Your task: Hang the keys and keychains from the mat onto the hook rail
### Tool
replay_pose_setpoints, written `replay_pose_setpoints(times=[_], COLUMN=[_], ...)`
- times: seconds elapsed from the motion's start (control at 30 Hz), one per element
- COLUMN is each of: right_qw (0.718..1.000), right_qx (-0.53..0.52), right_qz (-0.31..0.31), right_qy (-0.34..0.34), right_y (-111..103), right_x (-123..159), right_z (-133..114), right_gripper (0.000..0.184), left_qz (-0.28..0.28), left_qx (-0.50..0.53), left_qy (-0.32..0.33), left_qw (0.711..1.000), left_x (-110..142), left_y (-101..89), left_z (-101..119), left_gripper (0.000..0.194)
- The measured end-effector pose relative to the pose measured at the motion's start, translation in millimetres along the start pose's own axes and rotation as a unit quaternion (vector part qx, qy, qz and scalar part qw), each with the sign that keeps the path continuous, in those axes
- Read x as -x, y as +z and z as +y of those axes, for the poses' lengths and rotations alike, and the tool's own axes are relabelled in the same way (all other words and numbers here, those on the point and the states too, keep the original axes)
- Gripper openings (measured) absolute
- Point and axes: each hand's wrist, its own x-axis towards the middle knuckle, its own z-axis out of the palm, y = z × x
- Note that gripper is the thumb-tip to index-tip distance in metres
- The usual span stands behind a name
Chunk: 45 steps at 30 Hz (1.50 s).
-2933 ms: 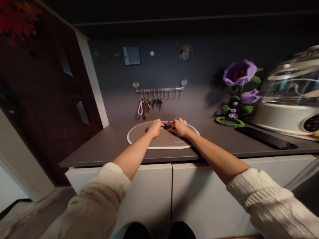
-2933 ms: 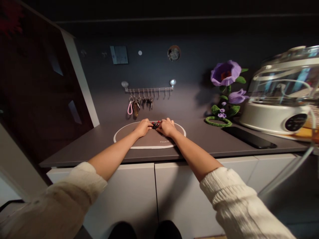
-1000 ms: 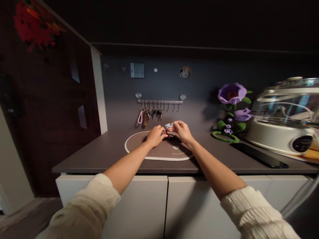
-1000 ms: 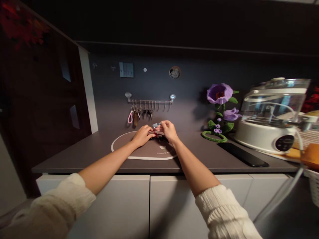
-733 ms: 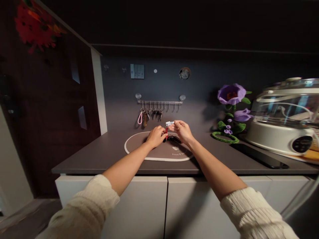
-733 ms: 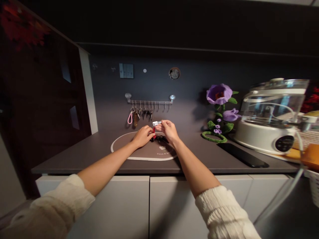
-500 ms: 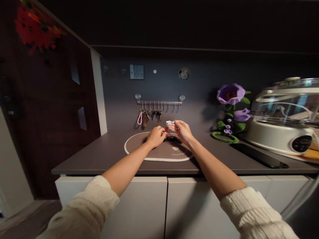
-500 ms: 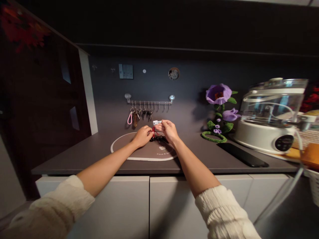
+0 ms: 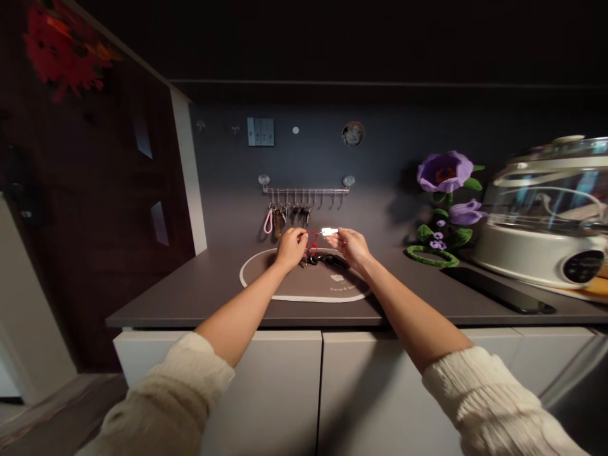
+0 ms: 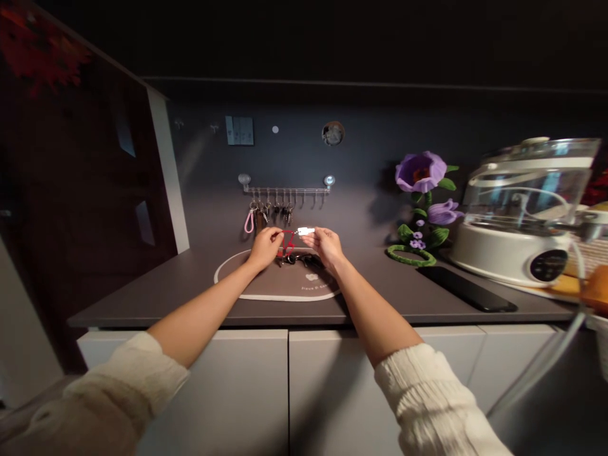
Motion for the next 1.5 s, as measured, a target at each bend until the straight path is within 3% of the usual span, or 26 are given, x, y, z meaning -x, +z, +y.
replay_pose_setpoints(times=[0.23,0.43,0.63,0.9,1.0,1.2,1.5], right_qw=[0.998,0.993,0.985,0.934,0.945,0.960,0.970], right_qx=[0.034,0.061,0.125,0.333,0.272,0.167,0.171], right_qz=[-0.023,-0.057,-0.094,-0.104,-0.149,-0.224,-0.168], right_qy=[0.046,0.087,0.074,-0.081,-0.099,-0.016,-0.030], right_y=[-1,-2,0,2,9,16,20], right_x=[0,1,3,1,5,9,11], right_z=[8,15,19,21,20,25,24], right_gripper=[0.013,0.009,0.006,0.012,0.021,0.028,0.028], left_qz=[-0.009,-0.045,-0.059,-0.089,-0.105,-0.110,-0.077], left_qx=[0.195,0.289,0.361,0.392,0.383,0.357,0.314], left_qy=[-0.133,-0.206,-0.206,-0.171,-0.165,-0.160,-0.165], left_qw=[0.972,0.934,0.908,0.900,0.903,0.914,0.932], left_x=[-8,-10,-12,-10,-9,-7,-5], left_y=[-4.9,-11.2,-12.3,-13.2,-12.5,-14.9,-12.7], left_z=[1,2,0,3,4,6,2], left_gripper=[0.012,0.014,0.015,0.022,0.025,0.026,0.021])
